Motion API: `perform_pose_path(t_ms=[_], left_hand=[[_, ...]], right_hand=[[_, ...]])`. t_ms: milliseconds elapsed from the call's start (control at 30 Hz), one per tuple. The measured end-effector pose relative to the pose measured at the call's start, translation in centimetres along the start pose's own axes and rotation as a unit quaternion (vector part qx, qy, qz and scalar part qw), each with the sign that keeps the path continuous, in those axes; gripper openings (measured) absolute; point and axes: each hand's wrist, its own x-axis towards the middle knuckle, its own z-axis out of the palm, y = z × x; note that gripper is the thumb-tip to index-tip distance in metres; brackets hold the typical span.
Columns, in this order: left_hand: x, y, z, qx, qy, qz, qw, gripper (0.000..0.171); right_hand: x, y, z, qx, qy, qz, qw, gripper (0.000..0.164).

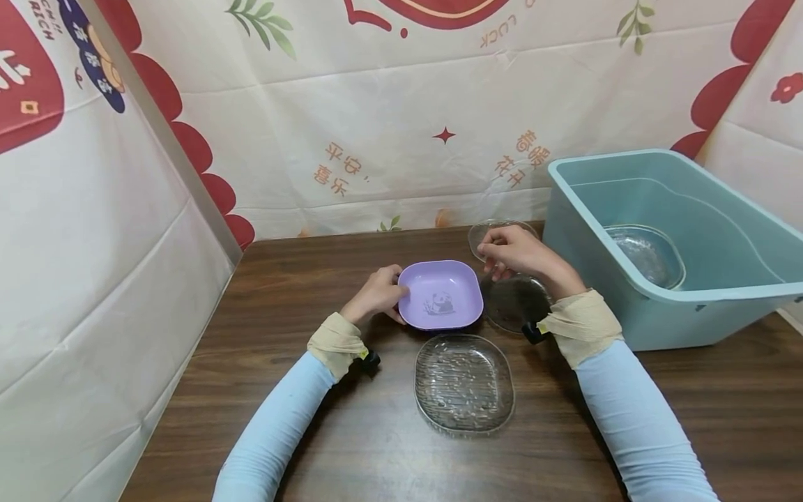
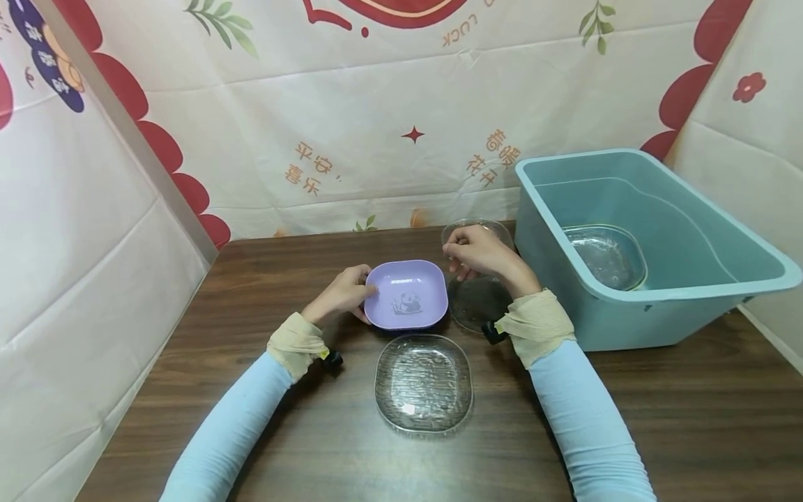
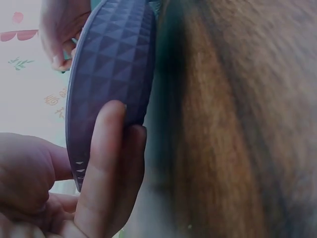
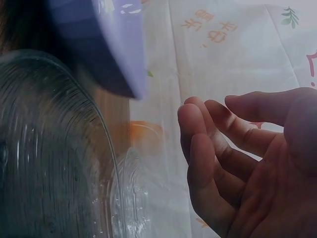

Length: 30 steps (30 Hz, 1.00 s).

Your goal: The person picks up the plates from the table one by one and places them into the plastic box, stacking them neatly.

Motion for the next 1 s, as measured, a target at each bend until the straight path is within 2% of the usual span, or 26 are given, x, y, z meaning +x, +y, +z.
perform_pose_path(t_ms=[233,367,567,633,833,1000], left_hand=[[-0.3,0.9,-1.0,0.015,0.040,0.017,0.9990,0.024],[-0.9,1.4,-1.2,0.010,0.060,0.021,0.9979,0.025],[-1.7,2.1,-1.2,-0.004,0.087,0.030,0.9957,0.023],[-1.8,2.2,-1.2,-0.007,0.094,0.034,0.9950,0.022],[-2.1,2.7,-1.1,-0.007,0.107,0.049,0.9930,0.023],[-2.3,3.1,-1.0,-0.002,0.106,0.052,0.9931,0.023]], right_hand=[[-0.1,-0.1,-0.3,0.018,0.004,0.014,1.000,0.023],[-0.1,0.0,-0.6,0.026,0.011,0.036,0.999,0.027],[0.0,0.2,-0.3,0.032,0.007,0.041,0.999,0.033],[0.0,0.1,0.0,0.033,-0.006,0.044,0.998,0.040],[-0.2,-0.6,1.1,0.039,-0.087,0.059,0.994,0.069],[0.1,-1.0,2.2,0.058,-0.109,0.061,0.990,0.081]])
